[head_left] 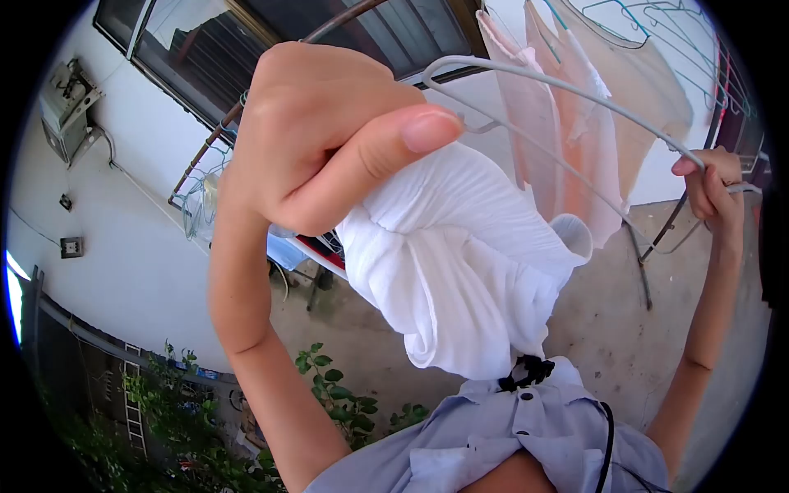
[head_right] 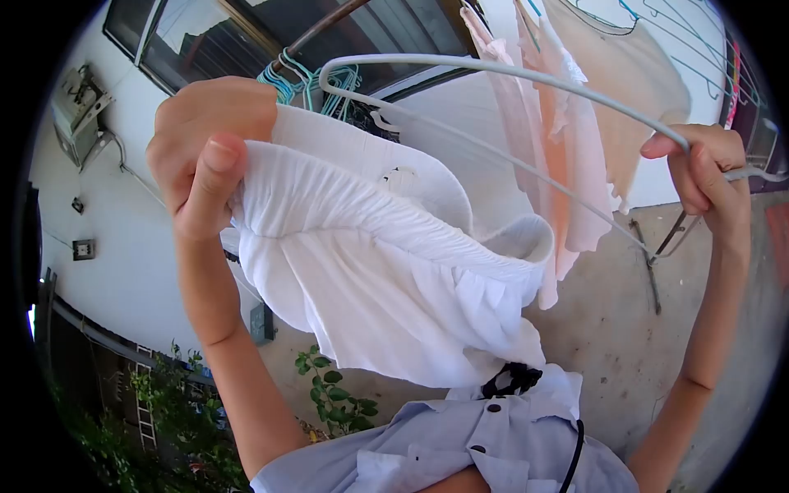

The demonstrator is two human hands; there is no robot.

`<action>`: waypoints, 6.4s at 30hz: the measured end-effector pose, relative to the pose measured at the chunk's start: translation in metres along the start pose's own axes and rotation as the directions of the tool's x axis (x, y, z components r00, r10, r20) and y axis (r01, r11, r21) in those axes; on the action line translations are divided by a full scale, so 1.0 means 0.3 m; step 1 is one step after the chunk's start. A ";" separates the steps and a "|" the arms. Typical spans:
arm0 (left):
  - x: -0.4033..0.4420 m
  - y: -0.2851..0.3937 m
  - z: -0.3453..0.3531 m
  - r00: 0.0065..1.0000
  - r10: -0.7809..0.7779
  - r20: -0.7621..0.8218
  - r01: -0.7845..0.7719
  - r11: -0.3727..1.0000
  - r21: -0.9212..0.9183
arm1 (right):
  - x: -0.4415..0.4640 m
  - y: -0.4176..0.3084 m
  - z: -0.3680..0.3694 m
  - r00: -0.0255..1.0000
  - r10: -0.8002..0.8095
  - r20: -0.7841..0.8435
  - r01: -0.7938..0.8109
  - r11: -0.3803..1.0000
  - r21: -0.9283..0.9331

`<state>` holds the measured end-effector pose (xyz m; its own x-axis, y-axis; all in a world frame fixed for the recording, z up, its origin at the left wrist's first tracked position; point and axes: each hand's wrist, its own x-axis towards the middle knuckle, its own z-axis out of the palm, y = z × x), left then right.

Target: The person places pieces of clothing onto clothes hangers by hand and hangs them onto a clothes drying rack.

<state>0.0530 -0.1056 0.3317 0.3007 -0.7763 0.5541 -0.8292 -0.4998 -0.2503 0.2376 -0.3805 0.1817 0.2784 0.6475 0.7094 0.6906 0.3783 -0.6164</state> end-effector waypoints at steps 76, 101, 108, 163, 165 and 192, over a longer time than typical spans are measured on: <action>-0.317 0.154 0.002 0.350 -0.937 0.020 0.923 0.348 0.164 | 0.159 0.098 0.478 0.661 -0.472 -0.583 0.332 0.881 -0.336; -0.783 0.512 -0.162 0.158 -0.826 -0.541 0.986 0.103 0.131 | 0.236 0.207 0.395 0.773 -0.341 0.536 0.568 0.747 -0.345; -0.804 0.516 -0.138 0.136 -0.714 -0.687 0.973 -0.034 0.228 | 0.251 0.120 0.368 0.724 -0.324 0.610 0.638 0.652 -0.411; -0.752 0.427 0.217 0.353 -0.641 -0.681 0.936 0.254 0.245 | 0.243 0.041 0.415 0.936 -0.096 0.337 0.199 0.937 -0.286; -0.724 0.399 0.237 0.372 -0.632 -0.680 0.927 0.290 0.237 | 0.293 0.006 0.473 0.935 -0.142 0.326 0.213 0.958 -0.193; -1.209 0.111 0.633 -0.134 -0.952 -0.277 0.834 0.043 -0.549 | 0.537 0.025 0.497 0.632 0.668 0.394 -0.659 0.730 -0.181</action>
<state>0.0060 0.0864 -0.0282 0.6184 0.6856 0.3841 -0.0435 -0.4581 0.8879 0.1880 -0.1749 0.2404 0.3738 0.9223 -0.0982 0.4416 -0.2701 -0.8556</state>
